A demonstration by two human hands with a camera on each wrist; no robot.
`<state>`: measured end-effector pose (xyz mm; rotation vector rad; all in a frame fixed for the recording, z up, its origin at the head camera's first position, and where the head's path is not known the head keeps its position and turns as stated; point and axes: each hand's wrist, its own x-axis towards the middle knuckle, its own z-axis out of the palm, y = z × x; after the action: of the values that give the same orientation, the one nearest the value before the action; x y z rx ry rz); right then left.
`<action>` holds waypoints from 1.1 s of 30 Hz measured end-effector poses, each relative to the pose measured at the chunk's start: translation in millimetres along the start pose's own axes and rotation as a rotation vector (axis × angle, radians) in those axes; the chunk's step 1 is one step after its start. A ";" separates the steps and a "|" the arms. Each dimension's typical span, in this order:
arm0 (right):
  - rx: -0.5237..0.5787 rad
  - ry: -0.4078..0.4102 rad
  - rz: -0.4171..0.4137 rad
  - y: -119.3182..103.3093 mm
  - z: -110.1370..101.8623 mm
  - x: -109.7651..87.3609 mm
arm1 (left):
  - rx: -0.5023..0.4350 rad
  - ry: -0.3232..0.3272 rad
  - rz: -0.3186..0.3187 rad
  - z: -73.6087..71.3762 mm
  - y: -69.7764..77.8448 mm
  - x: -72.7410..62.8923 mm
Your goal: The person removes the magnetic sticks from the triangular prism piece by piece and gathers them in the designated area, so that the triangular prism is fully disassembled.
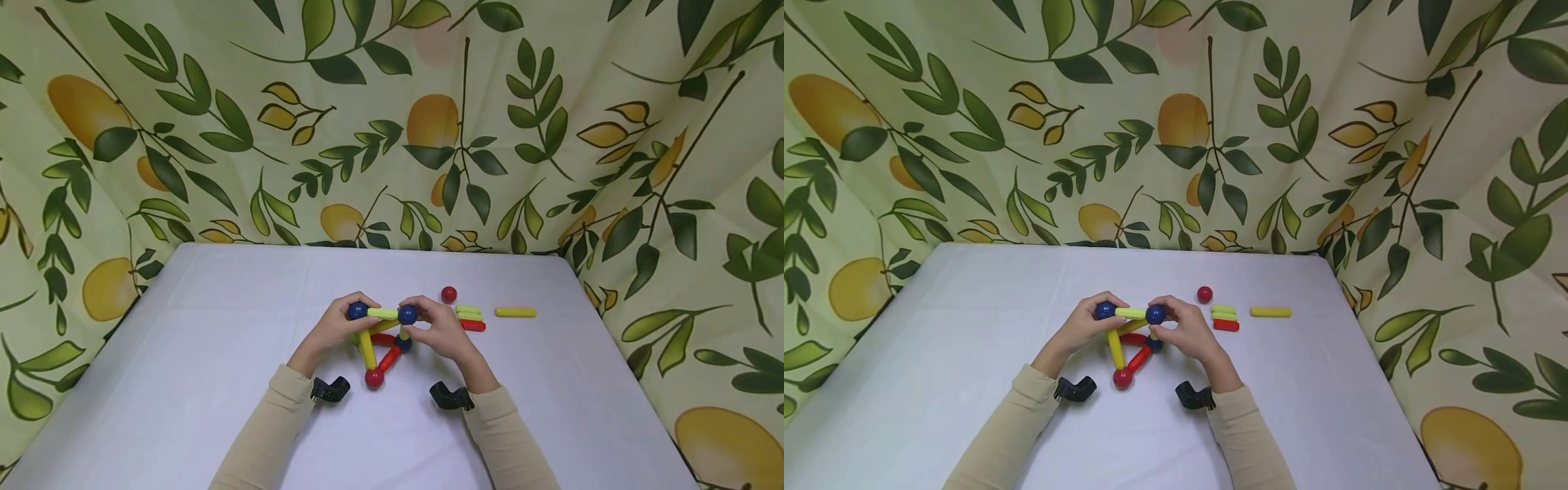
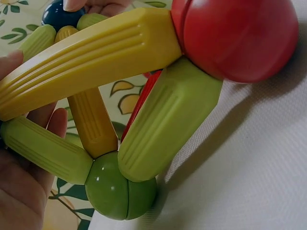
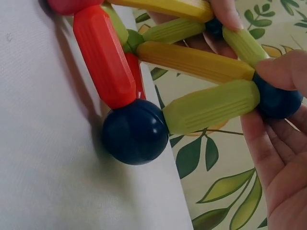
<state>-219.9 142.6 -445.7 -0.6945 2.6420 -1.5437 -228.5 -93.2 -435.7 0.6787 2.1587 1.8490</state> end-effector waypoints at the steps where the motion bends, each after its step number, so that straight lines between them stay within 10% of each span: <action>1: 0.007 -0.002 0.000 0.3 -0.1 0.2 | -0.001 0.000 0.002 0.1 -0.6 0.2; 20: 0.328 0.053 0.083 16.6 -9.7 0.7 | 0.008 0.050 -0.022 -0.5 4.4 -0.8; 33: 0.111 0.204 0.283 54.6 3.3 11.7 | 0.013 0.048 -0.020 0.3 3.9 -0.4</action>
<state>-249.9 158.3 -490.1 -0.1547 2.6172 -1.7376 -227.2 -92.7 -432.1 0.6191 2.2001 1.8612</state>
